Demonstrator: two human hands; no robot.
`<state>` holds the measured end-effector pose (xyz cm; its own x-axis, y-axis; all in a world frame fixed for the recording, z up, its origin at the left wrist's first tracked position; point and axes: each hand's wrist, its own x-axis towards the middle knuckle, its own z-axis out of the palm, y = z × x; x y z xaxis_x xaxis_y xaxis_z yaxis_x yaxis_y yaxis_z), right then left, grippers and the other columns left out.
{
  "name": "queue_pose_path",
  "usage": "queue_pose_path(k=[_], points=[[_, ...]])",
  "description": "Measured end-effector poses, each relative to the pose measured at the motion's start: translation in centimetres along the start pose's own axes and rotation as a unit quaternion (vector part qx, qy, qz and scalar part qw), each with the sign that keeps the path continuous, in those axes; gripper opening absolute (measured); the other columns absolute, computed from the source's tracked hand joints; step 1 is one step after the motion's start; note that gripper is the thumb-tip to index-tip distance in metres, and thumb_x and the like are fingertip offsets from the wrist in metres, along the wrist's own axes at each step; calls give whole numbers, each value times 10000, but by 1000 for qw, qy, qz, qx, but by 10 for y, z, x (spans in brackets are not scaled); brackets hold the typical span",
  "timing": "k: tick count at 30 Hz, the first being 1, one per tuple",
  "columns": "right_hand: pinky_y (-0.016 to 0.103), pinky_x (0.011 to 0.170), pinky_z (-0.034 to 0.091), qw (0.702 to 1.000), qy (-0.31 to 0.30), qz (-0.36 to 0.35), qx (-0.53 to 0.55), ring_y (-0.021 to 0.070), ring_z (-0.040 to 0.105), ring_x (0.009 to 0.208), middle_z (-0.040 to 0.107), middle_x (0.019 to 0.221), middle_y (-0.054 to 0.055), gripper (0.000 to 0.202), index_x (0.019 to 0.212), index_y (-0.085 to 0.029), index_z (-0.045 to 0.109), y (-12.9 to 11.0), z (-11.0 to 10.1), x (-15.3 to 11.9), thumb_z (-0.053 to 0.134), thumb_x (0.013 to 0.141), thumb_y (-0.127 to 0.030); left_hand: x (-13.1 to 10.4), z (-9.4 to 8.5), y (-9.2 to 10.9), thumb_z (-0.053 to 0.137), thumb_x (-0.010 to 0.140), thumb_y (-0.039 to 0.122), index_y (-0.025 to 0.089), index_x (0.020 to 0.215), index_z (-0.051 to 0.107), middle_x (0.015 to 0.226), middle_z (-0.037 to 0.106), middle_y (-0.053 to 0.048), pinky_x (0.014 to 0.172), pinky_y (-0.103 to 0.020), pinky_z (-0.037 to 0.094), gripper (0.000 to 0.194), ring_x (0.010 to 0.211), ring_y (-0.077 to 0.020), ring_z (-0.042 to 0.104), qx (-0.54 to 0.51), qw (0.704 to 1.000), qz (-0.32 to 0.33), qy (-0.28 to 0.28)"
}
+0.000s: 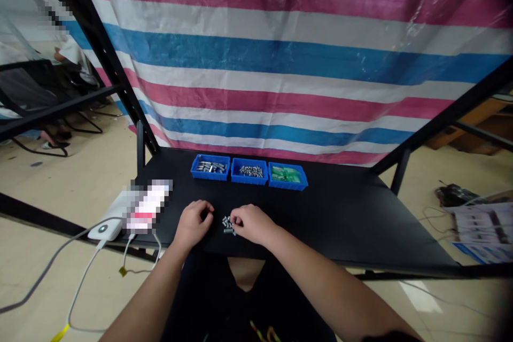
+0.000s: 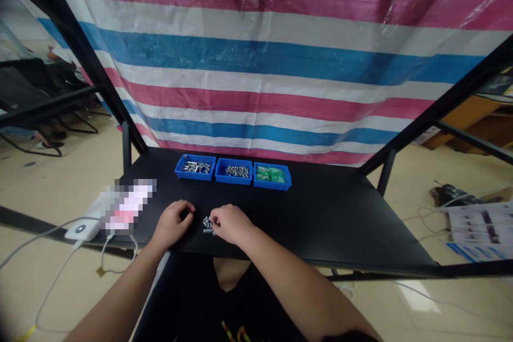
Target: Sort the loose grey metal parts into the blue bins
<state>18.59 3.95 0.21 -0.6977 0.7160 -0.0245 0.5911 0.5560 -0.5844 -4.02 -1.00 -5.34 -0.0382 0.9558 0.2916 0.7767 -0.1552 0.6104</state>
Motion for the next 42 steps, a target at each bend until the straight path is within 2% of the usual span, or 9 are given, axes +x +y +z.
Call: queue_pose_path(k=[5,12,16,20,24,32,34,39,42], points=[[219,614,414,1000,-12,7,-11,137,632,646,698,699,-8,127,706,-202,690,2,-3,8,674,671,-81,0,-1,0,559,806,168,230,856,630,845,653,-17,793,-328,447,106,848,-210,599,8,1000,4,-2],[259,713,495,962,258,89,6,148,658,700,732,853,19,198,993,-216,683,29,-50,24,705,798,-237,-1,-1,2,562,805,170,232,853,627,829,646,-13,771,-322,453,101,815,-203,598,8,1000,-3,1],[243,648,473,983,158,89,30,144,657,674,722,770,1,123,895,-221,681,28,-51,10,721,793,-276,0,-1,1,560,802,168,233,852,629,839,652,-16,780,-328,452,108,831,-206,601,-2,1000,-4,-1],[233,601,438,995,25,81,42,143,651,653,725,769,2,214,888,-219,689,13,-22,-10,791,725,-313,0,-1,1,559,805,171,235,861,632,841,655,-16,792,-336,446,112,840,-209,602,1,1000,2,-3],[259,626,445,995,1,104,-5,181,668,692,739,804,46,265,939,-198,733,1,1,-17,788,719,-334,0,-1,1,556,820,182,236,868,628,849,656,-16,790,-336,444,102,844,-210,599,3,1000,5,-4],[314,675,498,959,-158,141,-187,252,682,750,734,818,83,162,730,-186,737,-15,-32,0,813,587,-183,-1,0,1,557,819,181,232,861,629,851,655,-16,802,-338,449,98,850,-208,598,5,1000,1,-3],[286,671,492,978,-110,115,-136,215,677,732,724,784,43,138,730,-204,714,-18,-43,16,804,626,-200,-1,0,1,557,813,179,231,860,631,843,652,-19,792,-337,449,101,842,-208,594,3,1000,1,-4],[231,689,478,970,237,28,48,137,665,715,713,886,18,112,970,-215,629,-19,-51,52,628,868,-261,-2,-1,3,551,817,180,230,860,633,817,641,-19,757,-328,446,105,810,-205,586,5,1000,1,-2],[232,668,457,962,271,20,38,145,642,700,680,819,13,55,913,-211,595,-14,-44,52,604,870,-244,-2,-2,4,558,804,174,232,857,635,807,641,-17,751,-324,447,110,803,-206,593,4,1000,2,-1]])
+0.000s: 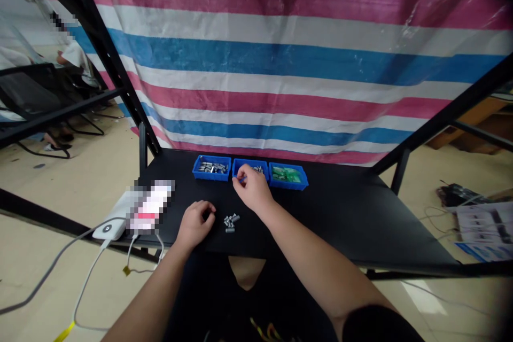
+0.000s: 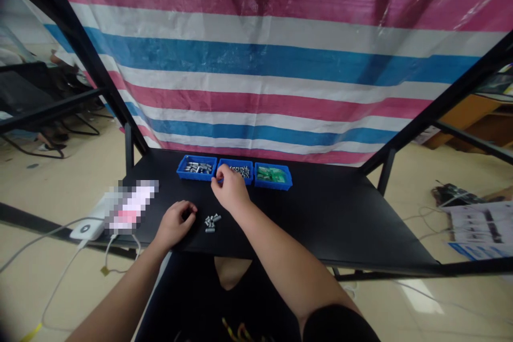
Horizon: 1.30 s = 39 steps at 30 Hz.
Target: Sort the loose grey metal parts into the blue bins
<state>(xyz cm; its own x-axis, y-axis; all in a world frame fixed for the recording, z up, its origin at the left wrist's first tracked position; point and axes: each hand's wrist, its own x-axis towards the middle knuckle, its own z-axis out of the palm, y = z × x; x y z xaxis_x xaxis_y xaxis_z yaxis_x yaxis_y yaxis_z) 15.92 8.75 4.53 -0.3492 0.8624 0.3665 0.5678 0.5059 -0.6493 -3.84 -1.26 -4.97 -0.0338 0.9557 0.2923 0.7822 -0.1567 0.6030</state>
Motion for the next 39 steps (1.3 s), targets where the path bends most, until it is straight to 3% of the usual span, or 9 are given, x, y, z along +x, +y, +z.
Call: queue_pose_path(k=[8,15,22,24,26,29,31,36,39], points=[[221,686,431,970,-237,-26,-54,117,587,729,634,909,18,172,888,-208,694,32,8,-48,696,741,-119,2,1,-3,560,804,169,234,858,632,834,650,-21,796,-339,447,111,847,-217,597,4,1000,2,0],[244,670,415,948,-299,-29,-101,155,600,774,641,837,22,84,763,-202,715,36,11,-52,753,705,-157,1,1,-3,560,809,167,233,858,629,830,646,-14,785,-334,446,107,837,-210,593,4,1000,-1,-3],[237,523,379,916,-376,41,-133,123,546,550,643,654,-23,182,637,-224,685,29,-5,-39,828,566,-136,1,0,0,562,804,160,233,848,627,827,649,-14,791,-341,450,107,833,-210,598,10,1000,-1,0],[233,529,401,917,-373,42,-131,125,567,549,640,622,-24,205,595,-212,663,24,-6,-29,840,549,-119,1,0,0,561,804,160,234,846,627,821,648,-14,781,-338,451,108,823,-209,600,11,1000,0,1],[228,582,456,951,-297,33,-74,134,625,610,670,663,-13,163,665,-203,681,19,-5,-17,825,627,-139,0,0,0,560,805,162,235,845,628,819,648,-15,772,-332,451,107,819,-209,603,10,1000,-1,4],[244,701,539,988,-133,42,72,147,702,771,741,924,47,295,1041,-190,696,13,-3,-2,791,765,-237,0,0,0,563,804,169,236,851,630,822,650,-16,763,-325,450,105,825,-210,604,5,1000,-3,3],[265,735,562,987,-97,54,119,152,715,807,737,1051,93,467,1209,-172,640,12,-4,2,793,784,-291,0,0,0,562,802,166,235,853,628,824,649,-15,763,-326,449,108,824,-208,601,0,1000,-3,3],[251,732,540,973,-223,2,57,139,696,749,744,870,45,145,959,-169,744,26,-4,-18,702,821,-181,1,0,0,557,801,169,236,851,627,824,648,-18,779,-335,451,110,826,-212,600,-6,1000,-5,1],[231,687,505,956,-293,-20,11,121,662,702,721,875,24,201,954,-195,762,33,2,-36,747,757,-161,1,0,0,557,798,167,235,847,629,825,652,-18,787,-336,452,111,830,-213,604,0,1000,-1,3]])
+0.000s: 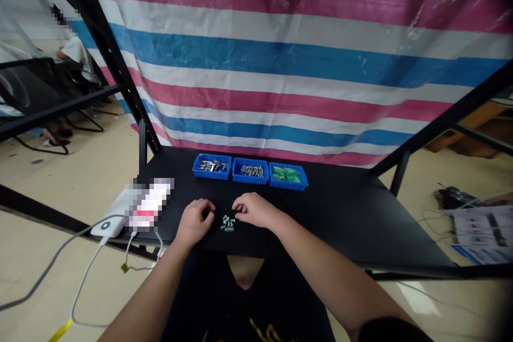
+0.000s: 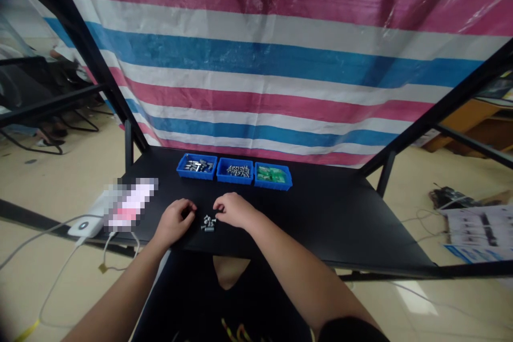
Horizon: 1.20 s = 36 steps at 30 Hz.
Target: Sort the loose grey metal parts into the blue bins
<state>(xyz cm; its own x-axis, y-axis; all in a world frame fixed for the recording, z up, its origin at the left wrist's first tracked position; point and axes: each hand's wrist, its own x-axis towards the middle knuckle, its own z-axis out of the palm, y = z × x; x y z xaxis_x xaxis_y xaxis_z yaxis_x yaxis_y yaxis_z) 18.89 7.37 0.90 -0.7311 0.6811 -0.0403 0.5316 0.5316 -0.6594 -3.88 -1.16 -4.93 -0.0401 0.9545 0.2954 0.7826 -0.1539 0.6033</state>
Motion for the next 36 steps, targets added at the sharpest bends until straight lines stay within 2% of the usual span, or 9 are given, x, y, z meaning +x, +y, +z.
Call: queue_pose_path(k=[5,10,12,15,17,20,25,30,36], points=[[218,683,453,998,-1,-22,-62,113,619,726,674,923,28,165,904,-202,762,-3,19,-6,717,765,-124,0,1,-1,557,804,170,234,858,630,843,653,-23,803,-341,455,111,853,-216,603,1,1000,2,0],[217,638,436,996,-22,-7,-87,125,614,691,677,821,11,150,767,-191,726,0,11,1,711,692,-62,0,1,-3,558,799,167,238,858,635,820,646,-16,787,-338,451,120,834,-214,598,-1,1000,0,0],[224,651,453,997,42,18,-68,130,632,683,693,786,1,136,801,-196,717,5,-1,7,699,723,-86,-1,1,-2,557,800,165,238,862,633,825,649,-15,784,-335,451,122,837,-212,600,-2,1000,0,0],[255,710,488,975,202,80,-54,148,661,719,736,863,20,201,999,-198,700,9,-21,15,696,799,-171,-1,1,-2,559,800,163,235,857,628,836,653,-16,789,-335,455,115,841,-210,605,-2,1000,2,0],[269,728,494,966,233,100,-60,160,672,733,749,871,23,263,1064,-202,684,9,-29,17,715,804,-206,-1,1,-2,562,797,163,234,853,629,839,654,-18,792,-336,457,112,842,-211,607,-2,1000,1,-1],[256,707,481,980,175,81,-57,156,678,720,743,783,1,122,928,-216,701,1,-26,12,704,807,-202,0,1,-2,560,799,162,234,857,631,841,652,-21,785,-332,454,116,837,-212,605,-6,1000,0,-1],[222,612,433,997,27,62,-24,128,650,647,720,727,-14,55,787,-218,701,-13,7,-2,742,762,-246,0,1,-2,561,796,157,229,850,634,816,642,-16,775,-330,445,116,815,-207,589,-4,1000,2,-3],[226,621,434,995,-7,89,-48,136,647,678,724,778,9,67,797,-214,728,-16,28,-5,749,746,-251,0,-1,0,559,795,157,227,858,637,835,647,-17,796,-332,443,122,841,-210,591,-2,1000,-1,-4],[267,606,437,980,-64,125,-141,177,622,639,703,734,36,123,705,-198,730,-23,20,-2,794,615,-144,0,0,1,558,801,158,227,852,629,830,646,-20,793,-336,444,111,837,-209,593,-2,1000,-2,-6]])
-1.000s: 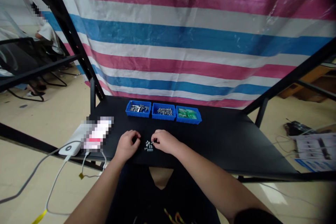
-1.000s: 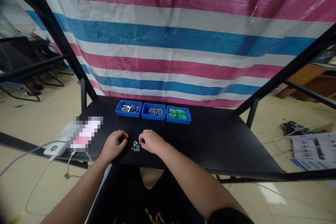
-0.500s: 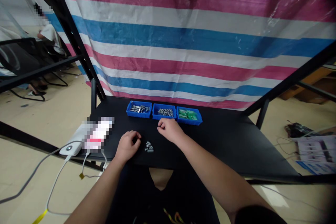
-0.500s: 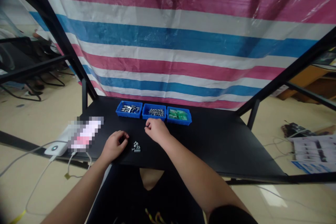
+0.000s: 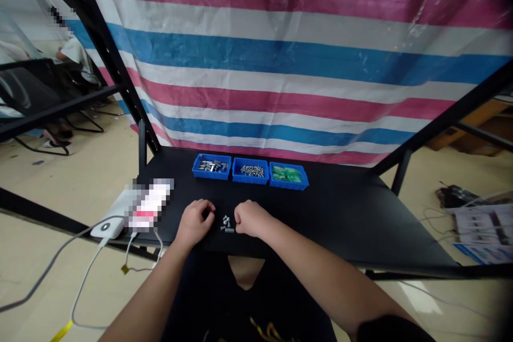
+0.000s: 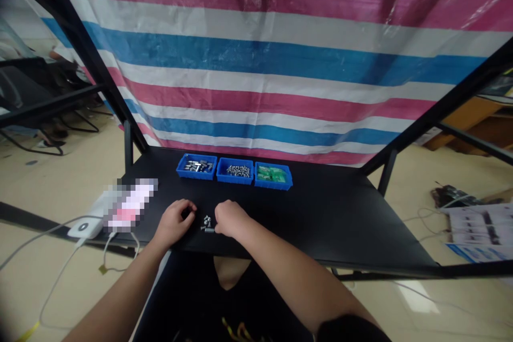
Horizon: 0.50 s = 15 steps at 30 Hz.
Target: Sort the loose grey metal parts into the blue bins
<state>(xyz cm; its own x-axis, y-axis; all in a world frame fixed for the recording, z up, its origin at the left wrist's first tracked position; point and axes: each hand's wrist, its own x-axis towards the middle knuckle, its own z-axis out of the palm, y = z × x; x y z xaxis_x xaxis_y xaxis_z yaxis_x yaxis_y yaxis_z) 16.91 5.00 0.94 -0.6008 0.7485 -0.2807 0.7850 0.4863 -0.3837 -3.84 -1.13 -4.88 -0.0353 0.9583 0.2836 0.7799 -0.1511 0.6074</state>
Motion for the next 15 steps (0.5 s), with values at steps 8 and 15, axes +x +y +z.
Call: queue_pose_path(k=[8,15], points=[[289,812,481,940,339,17,25,194,653,863,711,942,85,155,974,-174,712,38,-40,26,585,887,-195,-1,1,-3,572,795,160,228,857,630,846,650,-16,801,-335,448,109,847,-209,599,-1,1000,-2,4],[247,716,458,975,189,-105,60,146,620,729,684,786,21,83,857,-200,717,30,-13,10,640,835,-179,0,2,-4,566,802,161,229,856,632,826,642,-16,785,-329,448,109,834,-208,592,-6,1000,1,6]])
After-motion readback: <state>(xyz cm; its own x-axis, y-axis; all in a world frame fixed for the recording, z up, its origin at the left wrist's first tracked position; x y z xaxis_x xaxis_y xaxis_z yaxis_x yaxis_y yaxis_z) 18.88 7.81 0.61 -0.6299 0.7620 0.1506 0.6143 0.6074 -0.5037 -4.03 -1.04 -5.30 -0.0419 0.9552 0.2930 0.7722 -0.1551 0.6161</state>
